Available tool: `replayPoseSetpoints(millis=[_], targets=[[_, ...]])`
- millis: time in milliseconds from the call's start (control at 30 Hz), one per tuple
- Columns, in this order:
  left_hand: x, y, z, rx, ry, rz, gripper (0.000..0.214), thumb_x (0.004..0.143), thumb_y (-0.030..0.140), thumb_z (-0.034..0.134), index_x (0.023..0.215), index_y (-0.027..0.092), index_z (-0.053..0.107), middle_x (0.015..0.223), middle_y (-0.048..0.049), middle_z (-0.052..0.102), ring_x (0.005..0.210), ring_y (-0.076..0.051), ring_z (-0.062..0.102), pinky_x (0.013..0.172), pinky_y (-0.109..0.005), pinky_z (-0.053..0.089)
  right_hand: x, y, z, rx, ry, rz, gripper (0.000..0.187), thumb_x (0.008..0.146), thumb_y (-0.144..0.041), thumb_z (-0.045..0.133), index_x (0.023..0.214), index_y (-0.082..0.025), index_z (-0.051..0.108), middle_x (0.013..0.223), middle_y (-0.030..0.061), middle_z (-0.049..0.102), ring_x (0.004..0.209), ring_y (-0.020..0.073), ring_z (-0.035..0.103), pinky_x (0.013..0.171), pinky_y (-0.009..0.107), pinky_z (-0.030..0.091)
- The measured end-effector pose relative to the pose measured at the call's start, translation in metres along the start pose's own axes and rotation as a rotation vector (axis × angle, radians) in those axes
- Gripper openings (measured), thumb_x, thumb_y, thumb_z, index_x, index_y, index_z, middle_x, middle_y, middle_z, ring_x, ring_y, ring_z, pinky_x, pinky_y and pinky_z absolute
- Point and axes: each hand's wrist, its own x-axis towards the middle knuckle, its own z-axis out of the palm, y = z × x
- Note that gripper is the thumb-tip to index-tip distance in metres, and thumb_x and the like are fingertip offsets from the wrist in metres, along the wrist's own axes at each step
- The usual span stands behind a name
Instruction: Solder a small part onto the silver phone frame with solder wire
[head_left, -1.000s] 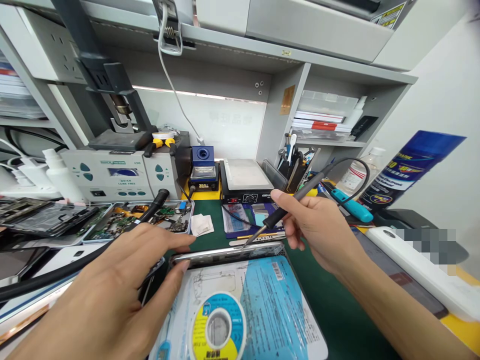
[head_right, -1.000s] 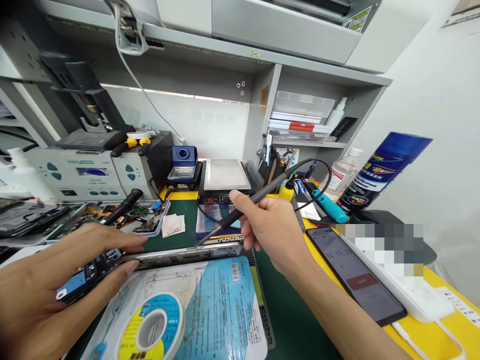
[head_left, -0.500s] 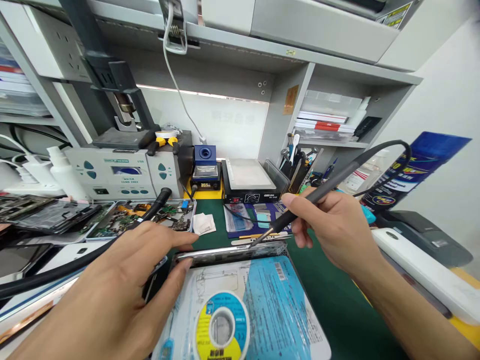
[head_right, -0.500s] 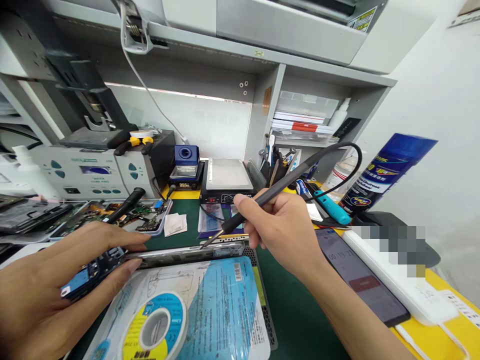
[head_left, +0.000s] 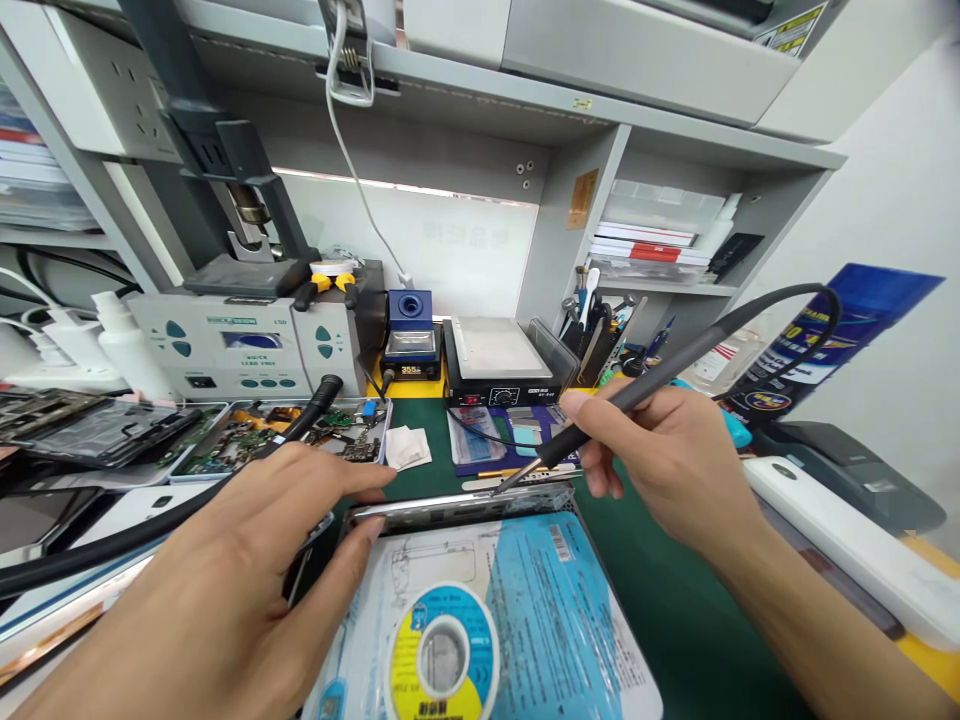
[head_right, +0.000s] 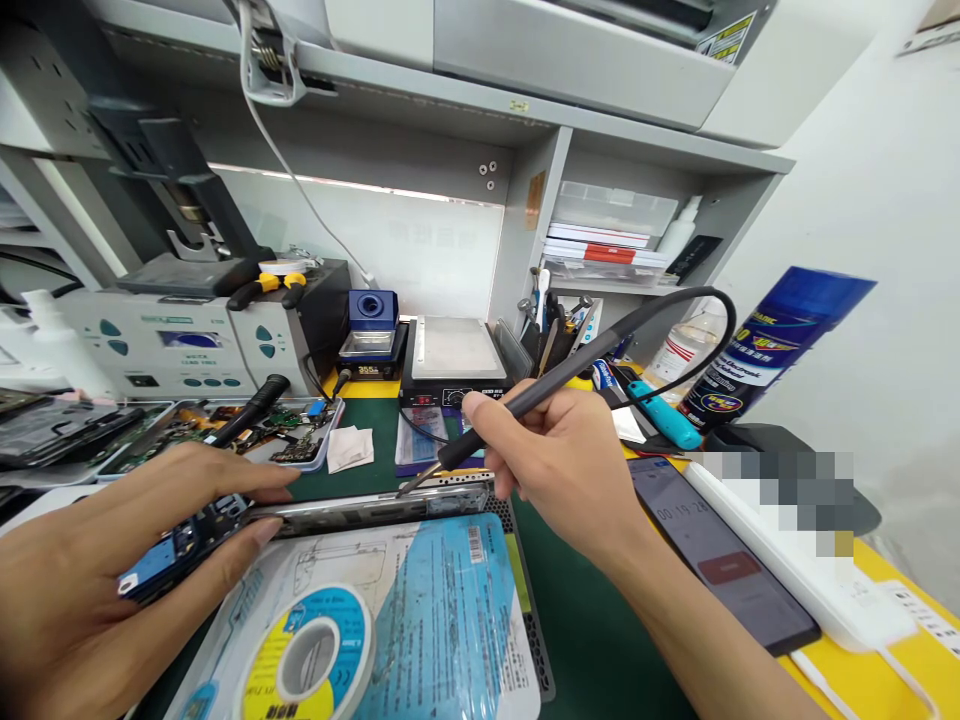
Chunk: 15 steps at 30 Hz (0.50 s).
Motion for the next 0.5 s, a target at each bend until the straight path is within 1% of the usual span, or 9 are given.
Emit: replayPoseSetpoints(millis=[33, 67, 100, 200, 267, 367, 500], targets=[[-0.001, 0.000, -0.001, 0.000, -0.005, 0.000, 0.023, 0.112, 0.054, 0.050, 0.126, 0.039, 0.060, 0.121, 0.0036, 0.078, 0.109, -0.025, 0.078, 0.090, -0.042, 0.060, 0.000, -0.001, 0.000, 0.006, -0.001, 0.003, 0.045, 0.087, -0.044, 0.086, 0.054, -0.024, 0.064, 0.046, -0.0018, 0.063, 0.039, 0.0128, 0.057, 0.042, 0.025, 0.041], [-0.001, 0.000, -0.001, 0.000, 0.010, 0.006, 0.022, 0.111, 0.054, 0.050, 0.125, 0.039, 0.061, 0.118, 0.0039, 0.079, 0.106, -0.025, 0.078, 0.088, -0.042, 0.060, 0.000, -0.001, 0.000, 0.010, -0.004, 0.007, 0.044, 0.086, -0.044, 0.087, 0.054, -0.024, 0.064, 0.046, -0.0020, 0.063, 0.039, 0.0128, 0.056, 0.042, 0.026, 0.041], [-0.002, -0.001, -0.002, -0.005, 0.017, 0.009, 0.023, 0.112, 0.054, 0.050, 0.127, 0.040, 0.060, 0.121, 0.0040, 0.079, 0.106, -0.024, 0.078, 0.089, -0.041, 0.060, 0.000, -0.001, 0.000, 0.012, -0.006, 0.009, 0.044, 0.085, -0.044, 0.088, 0.054, -0.024, 0.064, 0.046, -0.0020, 0.063, 0.039, 0.0128, 0.056, 0.042, 0.026, 0.040], [-0.004, -0.001, -0.003, -0.005, -0.007, 0.000, 0.023, 0.111, 0.053, 0.052, 0.127, 0.039, 0.061, 0.121, 0.0038, 0.079, 0.108, -0.025, 0.078, 0.091, -0.041, 0.061, 0.000, 0.000, -0.001, 0.015, -0.009, 0.010, 0.044, 0.086, -0.045, 0.086, 0.054, -0.024, 0.065, 0.047, -0.0021, 0.063, 0.039, 0.0130, 0.055, 0.043, 0.027, 0.040], [-0.003, -0.001, -0.002, -0.009, 0.007, 0.006, 0.023, 0.110, 0.053, 0.052, 0.126, 0.038, 0.062, 0.120, 0.0033, 0.080, 0.106, -0.026, 0.079, 0.091, -0.041, 0.062, 0.000, 0.001, -0.001, 0.005, -0.010, 0.007, 0.045, 0.088, -0.046, 0.085, 0.054, -0.024, 0.065, 0.046, -0.0020, 0.063, 0.039, 0.0130, 0.054, 0.043, 0.027, 0.040], [0.000, 0.001, -0.001, -0.039, 0.018, -0.016, 0.026, 0.107, 0.053, 0.056, 0.123, 0.037, 0.069, 0.117, 0.0006, 0.082, 0.106, -0.029, 0.080, 0.090, -0.042, 0.065, 0.000, 0.000, -0.001, -0.013, -0.009, 0.003, 0.046, 0.089, -0.047, 0.084, 0.054, -0.024, 0.064, 0.046, -0.0018, 0.063, 0.040, 0.0130, 0.055, 0.043, 0.026, 0.040], [0.007, 0.005, 0.001, -0.122, 0.065, -0.052, 0.035, 0.100, 0.059, 0.062, 0.121, 0.036, 0.079, 0.105, -0.0019, 0.085, 0.107, -0.034, 0.082, 0.089, -0.044, 0.068, 0.001, 0.000, -0.001, -0.028, -0.018, 0.002, 0.046, 0.089, -0.046, 0.084, 0.054, -0.024, 0.064, 0.045, -0.0014, 0.064, 0.039, 0.0136, 0.056, 0.041, 0.026, 0.041]])
